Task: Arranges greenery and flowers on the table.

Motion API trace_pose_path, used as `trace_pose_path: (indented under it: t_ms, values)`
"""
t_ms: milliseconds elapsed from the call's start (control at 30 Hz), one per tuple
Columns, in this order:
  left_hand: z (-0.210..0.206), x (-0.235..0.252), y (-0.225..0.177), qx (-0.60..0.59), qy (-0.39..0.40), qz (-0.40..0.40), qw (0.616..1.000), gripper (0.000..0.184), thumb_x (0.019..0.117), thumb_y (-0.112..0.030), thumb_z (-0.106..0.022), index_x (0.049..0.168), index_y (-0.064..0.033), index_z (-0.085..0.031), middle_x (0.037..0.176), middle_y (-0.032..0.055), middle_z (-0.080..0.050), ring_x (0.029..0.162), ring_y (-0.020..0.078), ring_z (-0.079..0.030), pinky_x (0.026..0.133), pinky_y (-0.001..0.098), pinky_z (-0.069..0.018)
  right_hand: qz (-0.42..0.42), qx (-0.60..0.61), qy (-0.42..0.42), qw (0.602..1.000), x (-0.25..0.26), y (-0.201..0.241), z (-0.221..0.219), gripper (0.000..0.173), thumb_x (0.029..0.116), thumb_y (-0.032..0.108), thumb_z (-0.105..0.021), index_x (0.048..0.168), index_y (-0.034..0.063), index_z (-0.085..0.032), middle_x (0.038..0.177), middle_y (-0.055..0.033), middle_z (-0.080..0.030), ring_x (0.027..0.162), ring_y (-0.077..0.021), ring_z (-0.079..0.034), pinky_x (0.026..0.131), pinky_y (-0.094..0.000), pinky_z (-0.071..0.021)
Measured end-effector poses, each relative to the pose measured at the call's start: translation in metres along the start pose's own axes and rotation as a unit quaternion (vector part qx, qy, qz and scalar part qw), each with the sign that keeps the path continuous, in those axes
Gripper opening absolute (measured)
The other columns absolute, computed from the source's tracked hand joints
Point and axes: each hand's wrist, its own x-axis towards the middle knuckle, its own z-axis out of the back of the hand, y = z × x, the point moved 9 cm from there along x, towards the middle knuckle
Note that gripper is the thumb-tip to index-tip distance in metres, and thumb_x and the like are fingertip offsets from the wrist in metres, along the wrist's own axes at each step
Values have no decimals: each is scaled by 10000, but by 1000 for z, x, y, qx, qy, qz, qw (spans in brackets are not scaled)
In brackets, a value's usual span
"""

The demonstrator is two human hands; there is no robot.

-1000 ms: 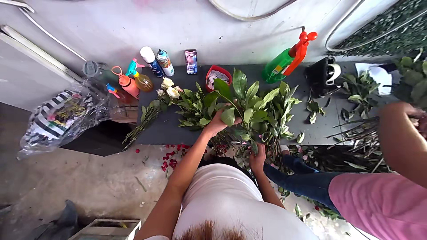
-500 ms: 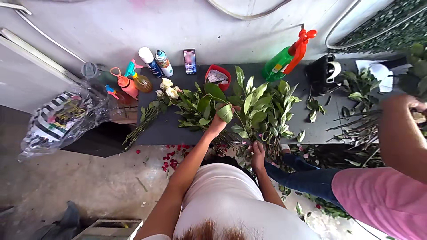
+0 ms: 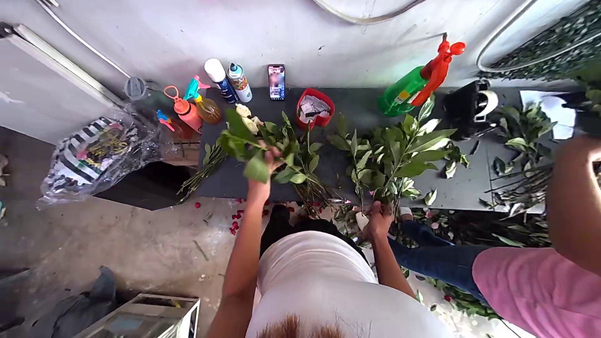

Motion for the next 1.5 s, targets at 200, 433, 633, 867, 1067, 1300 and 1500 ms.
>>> trace_pose_path:
  t_ms: [200,433,633,867,1067,1300,1500]
  values:
    - [153,-66,-25,170,-197,28,965,347,1070,-188,-503,1390,-60,-462,1116,-15,-639,997,74,-642,911,312,-562,71,-6,66,995,15,12,-4,365,1015,-40,-485,1365,-143,-459,1268,-267,-581,1067,-211,-633,931,-333,-545]
    - [261,-227,81,208,-345,213,890,350,1112,-140,-339,1361,80,-450,1091,105,-582,940,107,-584,822,284,-528,108,-67,142,982,10,24,-40,317,1016,-20,-531,1291,-176,-522,1160,-288,-641,1001,-214,-665,906,-326,-550]
    - [283,-363,175,409,-289,551,667,672,937,-75,-713,1463,152,-361,1429,392,-456,1296,484,-505,1064,553,-444,79,-96,180,976,5,19,-66,312,1022,-22,-533,1299,-163,-526,1186,-299,-638,1019,-269,-678,920,-368,-559]
    - [194,-192,143,288,-227,310,877,643,1001,-44,-592,1534,119,-272,1504,371,-396,1386,435,-444,1129,487,-402,101,-154,257,949,-1,24,-80,294,1014,0,-564,1262,-157,-572,1187,-303,-653,1064,-296,-670,969,-387,-531]
    - [15,-44,93,214,138,212,943,608,1000,-92,-614,1538,30,-358,1479,211,-527,1311,277,-570,1097,411,-465,149,-249,348,891,-19,32,-94,277,1007,16,-585,1213,-169,-597,1227,-326,-631,1146,-372,-641,1029,-444,-496]
    - [-32,-22,89,166,105,181,964,304,1007,-126,-646,1237,64,-587,1111,168,-671,948,184,-689,880,377,-591,215,-300,353,860,-32,45,-87,256,992,3,-597,1178,-164,-649,1259,-356,-605,1162,-461,-617,1041,-525,-474]
    - [-48,-27,94,124,64,169,976,244,992,-93,-661,1185,48,-610,1019,114,-684,851,127,-685,800,331,-605,292,-241,330,865,-47,96,-101,668,928,306,-733,1469,-19,-511,1524,-299,-431,1379,-499,-443,1092,-682,-373]
